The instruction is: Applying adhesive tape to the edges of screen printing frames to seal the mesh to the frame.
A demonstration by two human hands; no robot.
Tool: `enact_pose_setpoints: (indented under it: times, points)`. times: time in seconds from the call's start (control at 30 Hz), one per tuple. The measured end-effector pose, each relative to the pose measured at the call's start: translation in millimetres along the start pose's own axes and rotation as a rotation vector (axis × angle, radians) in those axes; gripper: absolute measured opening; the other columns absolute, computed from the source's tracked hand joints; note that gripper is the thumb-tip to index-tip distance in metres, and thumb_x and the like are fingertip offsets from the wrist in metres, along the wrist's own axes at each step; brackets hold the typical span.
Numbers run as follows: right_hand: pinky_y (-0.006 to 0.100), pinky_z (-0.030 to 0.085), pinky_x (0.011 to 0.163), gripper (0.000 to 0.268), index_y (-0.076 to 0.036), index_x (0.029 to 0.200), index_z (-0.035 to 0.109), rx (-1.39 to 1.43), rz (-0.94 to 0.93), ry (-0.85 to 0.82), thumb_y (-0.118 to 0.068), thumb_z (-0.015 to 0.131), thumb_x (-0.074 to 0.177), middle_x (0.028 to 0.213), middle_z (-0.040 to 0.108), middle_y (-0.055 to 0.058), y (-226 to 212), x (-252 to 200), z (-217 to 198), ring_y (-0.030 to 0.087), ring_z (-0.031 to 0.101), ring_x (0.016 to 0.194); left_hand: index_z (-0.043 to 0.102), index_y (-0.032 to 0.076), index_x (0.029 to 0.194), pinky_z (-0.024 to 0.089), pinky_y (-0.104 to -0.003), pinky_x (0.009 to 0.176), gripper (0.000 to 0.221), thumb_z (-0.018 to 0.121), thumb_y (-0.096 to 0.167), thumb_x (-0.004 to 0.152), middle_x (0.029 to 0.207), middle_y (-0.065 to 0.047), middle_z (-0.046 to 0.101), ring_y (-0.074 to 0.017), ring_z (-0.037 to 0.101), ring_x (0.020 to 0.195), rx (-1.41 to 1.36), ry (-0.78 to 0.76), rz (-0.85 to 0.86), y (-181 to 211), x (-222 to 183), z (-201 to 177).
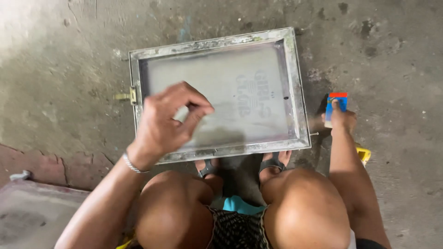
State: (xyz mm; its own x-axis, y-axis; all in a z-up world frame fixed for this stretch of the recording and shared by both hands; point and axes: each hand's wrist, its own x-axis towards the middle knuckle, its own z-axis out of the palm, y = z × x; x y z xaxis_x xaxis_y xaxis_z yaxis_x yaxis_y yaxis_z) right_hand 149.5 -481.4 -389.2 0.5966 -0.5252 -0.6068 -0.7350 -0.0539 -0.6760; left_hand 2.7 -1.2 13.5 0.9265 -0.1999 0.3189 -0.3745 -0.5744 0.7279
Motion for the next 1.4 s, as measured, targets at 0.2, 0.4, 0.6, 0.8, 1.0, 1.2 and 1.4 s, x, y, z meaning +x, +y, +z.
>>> enact_pose_setpoints:
  times: [0.2,0.4,0.6,0.8,1.0,1.2,1.4]
  points:
    - [0.056,0.046,0.1,0.096,0.01,0.126,0.07,-1.119,-0.241,-0.141,-0.078,0.047,0.096,0.13,0.064,0.038,-48,-21,-36,0.052,0.058,0.126,0.067,0.006,0.092,0.048,-0.029,0.067,0.012,0.071,0.016,0.099,0.08,-0.003,0.064,-0.0155,0.056,0.072,0.11,-0.08,-0.077,48,29,-41]
    - [0.055,0.053,0.1,0.096,0.003,0.143,0.052,-0.04,-0.386,-1.163,-0.072,0.022,0.092,0.146,0.061,0.026,-163,-197,-83,0.042,0.063,0.128,0.068,0.0,0.097,0.058,-0.023,0.065,0.011,0.074,0.009,0.098,0.084,-0.008,0.068,-0.0151,0.064,0.071,0.153,-0.163,-0.068,81,36,-69]
    - [0.047,0.054,0.105,0.109,0.002,0.142,0.056,-0.23,-0.759,-1.86,-0.096,0.039,0.097,0.143,0.066,0.022,-190,-289,-122,0.034,0.066,0.132,0.066,0.005,0.097,0.051,-0.023,0.063,0.011,0.071,0.014,0.102,0.085,-0.004,0.067,-0.0103,0.056,0.069,0.141,-0.026,-0.271,87,14,-94]
    - [0.037,0.053,0.096,0.093,-0.007,0.136,0.066,-0.395,-0.967,-1.531,-0.084,0.059,0.084,0.137,0.062,0.01,-188,-331,-162,0.021,0.065,0.12,0.067,0.005,0.101,0.037,-0.019,0.048,0.011,0.071,0.012,0.108,0.077,-0.004,0.062,-0.0078,0.043,0.053,0.186,0.062,-0.468,73,-12,-116]
    - [0.033,0.051,0.094,0.072,-0.02,0.147,0.06,-0.617,-0.916,-1.279,-0.06,0.061,0.087,0.141,0.057,0.001,-169,-343,-194,0.016,0.062,0.116,0.064,0.0,0.108,0.053,-0.023,0.074,0.01,0.072,-0.001,0.113,0.098,-0.01,0.066,-0.0143,0.059,0.079,0.061,0.208,-0.331,33,-39,-131]
    - [0.029,0.054,0.094,0.057,-0.011,0.15,0.056,-0.464,-0.884,-1.144,-0.023,0.064,0.094,0.12,0.061,0.003,-127,-342,-211,0.015,0.066,0.099,0.065,0.002,0.111,0.049,-0.023,0.078,0.009,0.073,0.002,0.115,0.099,-0.009,0.065,-0.0126,0.057,0.086,0.078,0.247,-0.426,28,-42,-132]
    - [0.037,0.055,0.099,0.057,-0.007,0.128,0.067,-0.193,-0.834,-1.122,-0.034,0.086,0.08,0.132,0.066,0.012,-83,-330,-218,0.022,0.067,0.118,0.061,0.008,0.118,0.048,-0.024,0.084,0.012,0.071,0.014,0.122,0.103,-0.005,0.063,-0.0122,0.058,0.089,0.15,0.27,-0.493,14,-45,-135]
